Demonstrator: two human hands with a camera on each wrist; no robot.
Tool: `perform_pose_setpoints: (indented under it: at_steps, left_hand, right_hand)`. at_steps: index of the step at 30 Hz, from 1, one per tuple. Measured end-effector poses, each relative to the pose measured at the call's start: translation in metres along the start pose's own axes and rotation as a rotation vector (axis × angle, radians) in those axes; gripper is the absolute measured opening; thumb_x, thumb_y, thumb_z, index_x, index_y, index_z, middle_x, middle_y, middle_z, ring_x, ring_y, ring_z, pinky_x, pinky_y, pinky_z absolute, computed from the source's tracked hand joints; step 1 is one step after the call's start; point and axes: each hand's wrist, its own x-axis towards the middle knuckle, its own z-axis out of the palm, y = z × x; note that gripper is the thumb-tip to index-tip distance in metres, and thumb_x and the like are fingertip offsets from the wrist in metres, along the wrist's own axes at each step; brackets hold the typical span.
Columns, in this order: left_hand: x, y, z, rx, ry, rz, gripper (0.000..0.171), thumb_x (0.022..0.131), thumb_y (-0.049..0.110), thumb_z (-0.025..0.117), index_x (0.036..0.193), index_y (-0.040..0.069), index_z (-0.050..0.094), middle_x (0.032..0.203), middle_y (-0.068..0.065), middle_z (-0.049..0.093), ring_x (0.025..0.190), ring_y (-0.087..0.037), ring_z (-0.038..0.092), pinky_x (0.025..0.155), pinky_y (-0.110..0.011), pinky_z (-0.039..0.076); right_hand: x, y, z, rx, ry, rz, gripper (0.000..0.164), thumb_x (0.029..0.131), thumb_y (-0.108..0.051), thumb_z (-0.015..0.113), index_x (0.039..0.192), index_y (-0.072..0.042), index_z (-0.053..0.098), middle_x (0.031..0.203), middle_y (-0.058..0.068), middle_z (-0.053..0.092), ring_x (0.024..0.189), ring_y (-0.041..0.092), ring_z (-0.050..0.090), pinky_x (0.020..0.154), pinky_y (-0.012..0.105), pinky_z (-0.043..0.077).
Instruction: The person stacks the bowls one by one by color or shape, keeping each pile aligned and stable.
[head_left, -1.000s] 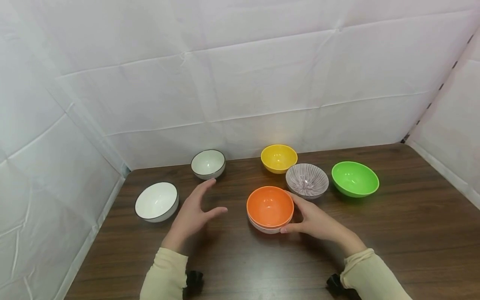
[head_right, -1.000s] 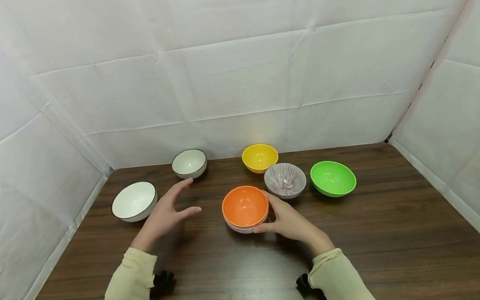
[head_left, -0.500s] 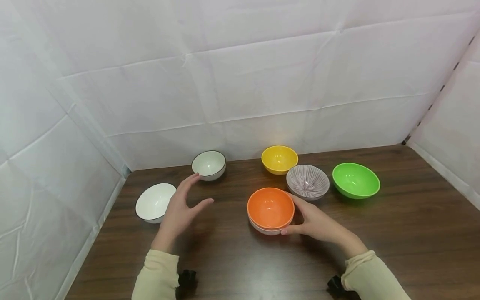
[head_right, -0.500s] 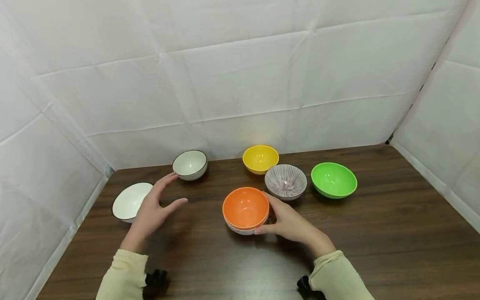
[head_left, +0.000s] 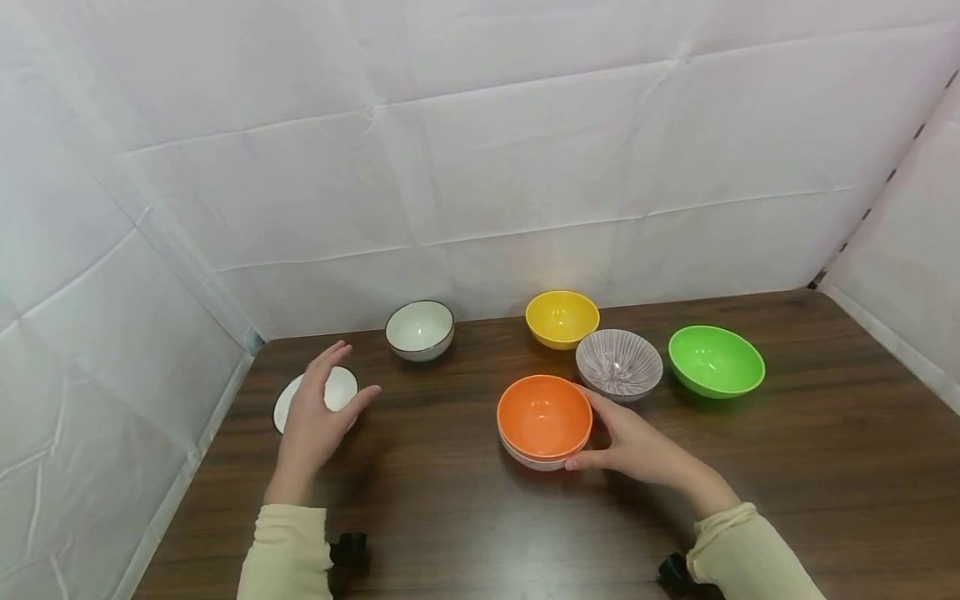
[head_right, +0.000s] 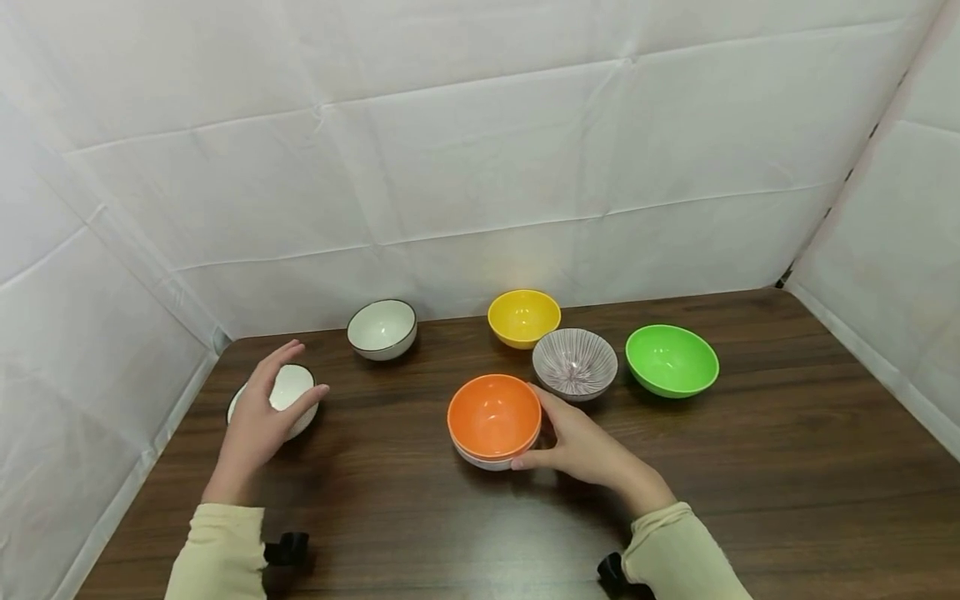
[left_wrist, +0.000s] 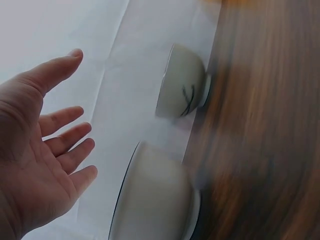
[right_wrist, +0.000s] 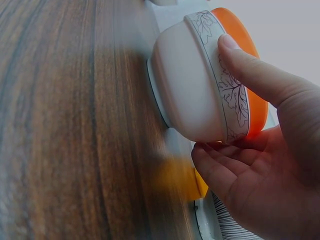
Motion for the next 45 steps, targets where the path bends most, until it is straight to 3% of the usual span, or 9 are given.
perform_pose_setpoints:
  at_steps: [6,21,27,36,45]
  left_hand:
    - [-0.002,-0.008,-0.015,0.031,0.040,-0.067,0.069,0.083,0.027,0.074,0.139,0.001,0.045,0.149,-0.020,0.038,0.136,-0.038,0.031,0.108,-0.065,0.030]
    - [-0.011,-0.028,-0.044,0.047,-0.041,-0.325,0.095,0.085,0.037,0.069,0.152,0.001,0.013,0.155,-0.028,0.018,0.140,-0.044,0.017,0.112,-0.065,0.021]
    - [-0.013,-0.037,-0.047,0.042,-0.082,-0.353,0.098,0.086,0.041,0.067,0.152,0.001,0.007,0.156,-0.029,0.011,0.140,-0.046,0.012,0.111,-0.069,0.020]
    - [-0.014,-0.046,-0.049,0.070,-0.220,-0.385,0.108,0.084,0.042,0.069,0.151,-0.004,-0.003,0.156,-0.033,0.002,0.141,-0.047,0.006,0.112,-0.068,0.016]
    - [-0.015,-0.050,-0.048,0.057,-0.243,-0.369,0.112,0.082,0.036,0.072,0.148,-0.010,-0.005,0.153,-0.038,0.002,0.139,-0.050,0.007,0.112,-0.069,0.017]
  right_hand:
    - [-0.001,0.000,-0.001,-0.005,0.003,0.008,0.100,0.070,-0.044,0.081,0.144,0.002,0.034,0.146,0.021,0.043,0.132,0.035,0.038,0.109,0.064,0.031]
    - [-0.002,-0.001,0.001,-0.001,0.001,0.003,0.099,0.071,-0.044,0.080,0.144,0.003,0.034,0.145,0.023,0.043,0.132,0.037,0.038,0.109,0.064,0.030]
    - [-0.001,-0.001,0.000,0.005,-0.001,0.001,0.098,0.071,-0.043,0.080,0.144,0.003,0.033,0.145,0.023,0.043,0.132,0.037,0.038,0.108,0.065,0.030]
    - [0.000,0.000,0.000,-0.004,-0.004,0.032,0.100,0.070,-0.044,0.081,0.145,0.002,0.033,0.146,0.021,0.043,0.133,0.036,0.037,0.109,0.064,0.031]
    - [0.000,0.001,0.001,-0.005,-0.003,0.008,0.098,0.071,-0.045,0.080,0.144,0.002,0.034,0.145,0.022,0.044,0.132,0.037,0.038,0.108,0.065,0.031]
